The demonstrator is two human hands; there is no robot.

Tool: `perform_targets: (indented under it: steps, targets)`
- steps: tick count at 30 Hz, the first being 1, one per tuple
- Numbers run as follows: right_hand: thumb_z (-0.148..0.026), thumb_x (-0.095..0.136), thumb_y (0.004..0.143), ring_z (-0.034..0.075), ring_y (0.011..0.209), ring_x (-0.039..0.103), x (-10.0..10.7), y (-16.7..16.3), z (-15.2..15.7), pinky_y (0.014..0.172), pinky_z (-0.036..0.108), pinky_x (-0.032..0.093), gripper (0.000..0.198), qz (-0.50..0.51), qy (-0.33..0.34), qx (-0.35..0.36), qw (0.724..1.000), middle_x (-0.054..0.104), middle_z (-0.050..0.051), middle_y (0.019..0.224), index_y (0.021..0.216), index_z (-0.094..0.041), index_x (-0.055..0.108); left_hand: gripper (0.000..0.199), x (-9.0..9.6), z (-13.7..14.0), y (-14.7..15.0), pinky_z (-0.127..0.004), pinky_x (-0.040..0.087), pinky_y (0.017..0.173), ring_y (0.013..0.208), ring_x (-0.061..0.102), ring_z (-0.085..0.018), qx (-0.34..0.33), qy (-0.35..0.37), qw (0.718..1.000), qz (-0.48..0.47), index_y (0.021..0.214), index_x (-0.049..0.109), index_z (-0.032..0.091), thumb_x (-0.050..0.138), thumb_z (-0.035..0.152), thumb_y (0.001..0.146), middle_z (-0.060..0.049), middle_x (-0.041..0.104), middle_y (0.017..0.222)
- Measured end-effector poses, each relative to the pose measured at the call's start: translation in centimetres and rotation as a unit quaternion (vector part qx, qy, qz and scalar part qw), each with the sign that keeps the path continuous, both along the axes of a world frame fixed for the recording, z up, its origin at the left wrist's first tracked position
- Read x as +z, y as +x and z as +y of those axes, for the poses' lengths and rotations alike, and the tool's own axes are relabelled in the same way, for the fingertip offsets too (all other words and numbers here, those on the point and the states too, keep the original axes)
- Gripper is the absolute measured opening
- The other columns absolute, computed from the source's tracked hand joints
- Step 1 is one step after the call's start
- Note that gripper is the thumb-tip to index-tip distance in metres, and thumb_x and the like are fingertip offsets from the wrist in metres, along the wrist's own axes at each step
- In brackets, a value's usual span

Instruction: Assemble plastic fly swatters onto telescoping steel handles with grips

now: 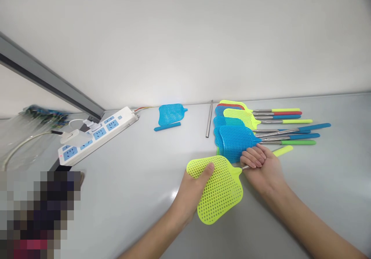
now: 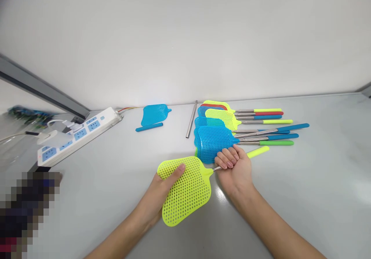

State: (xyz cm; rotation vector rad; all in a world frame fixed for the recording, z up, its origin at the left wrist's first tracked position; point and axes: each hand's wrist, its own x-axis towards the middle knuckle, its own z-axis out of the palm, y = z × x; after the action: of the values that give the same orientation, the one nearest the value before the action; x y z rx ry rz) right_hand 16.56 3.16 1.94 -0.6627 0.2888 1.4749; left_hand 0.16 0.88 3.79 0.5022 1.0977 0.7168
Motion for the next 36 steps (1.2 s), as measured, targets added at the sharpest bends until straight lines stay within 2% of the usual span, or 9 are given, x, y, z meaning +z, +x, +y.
perform_targets:
  steps: [14, 19, 25, 36]
  targets:
    - [-0.013, 0.041, 0.073, 0.006, 0.032, 0.020, -0.10, 0.04, 0.11, 0.030, 0.019, 0.023, 0.037, 0.006, -0.001, 0.008, 1.000, 0.016, -0.007, 0.039, 0.052, -0.019, 0.011, 0.034, 0.22, -0.04, 0.10, -0.032, 0.045, 0.077, 0.089, 0.058, -0.022, -0.002, -0.003, 1.000, -0.017, 0.094, 0.057, 0.014, 0.057, 0.039, 0.071, -0.012, 0.061, 0.100]
    - [-0.014, 0.044, 0.071, 0.006, 0.032, 0.020, -0.20, 0.24, 0.07, 0.030, 0.018, 0.023, 0.039, -0.002, 0.007, 0.020, 1.000, 0.016, -0.008, 0.039, 0.052, -0.019, 0.010, 0.034, 0.47, -0.18, 0.29, -0.032, 0.046, 0.076, 0.088, 0.058, -0.022, 0.022, -0.006, 1.000, 0.001, 0.093, 0.058, 0.014, 0.058, 0.039, 0.070, -0.012, 0.061, 0.100]
    - [-0.013, 0.043, 0.072, 0.006, 0.032, 0.021, -0.17, 0.27, 0.13, 0.030, 0.018, 0.023, 0.039, -0.004, 0.004, 0.028, 1.000, 0.017, -0.008, 0.038, 0.052, -0.019, 0.010, 0.033, 0.40, -0.14, 0.13, -0.032, 0.045, 0.077, 0.088, 0.059, -0.022, 0.006, -0.010, 1.000, -0.024, 0.093, 0.059, 0.015, 0.059, 0.038, 0.070, -0.011, 0.062, 0.097]
    - [-0.011, 0.042, 0.071, 0.005, 0.032, 0.021, -0.09, 0.53, 0.30, 0.030, 0.018, 0.024, 0.037, 0.006, -0.009, 0.041, 0.999, 0.018, -0.008, 0.038, 0.052, -0.019, 0.012, 0.031, 0.64, -0.23, 0.05, -0.032, 0.045, 0.077, 0.087, 0.059, -0.021, -0.003, -0.019, 1.000, -0.012, 0.093, 0.058, 0.015, 0.056, 0.038, 0.072, -0.010, 0.062, 0.098]
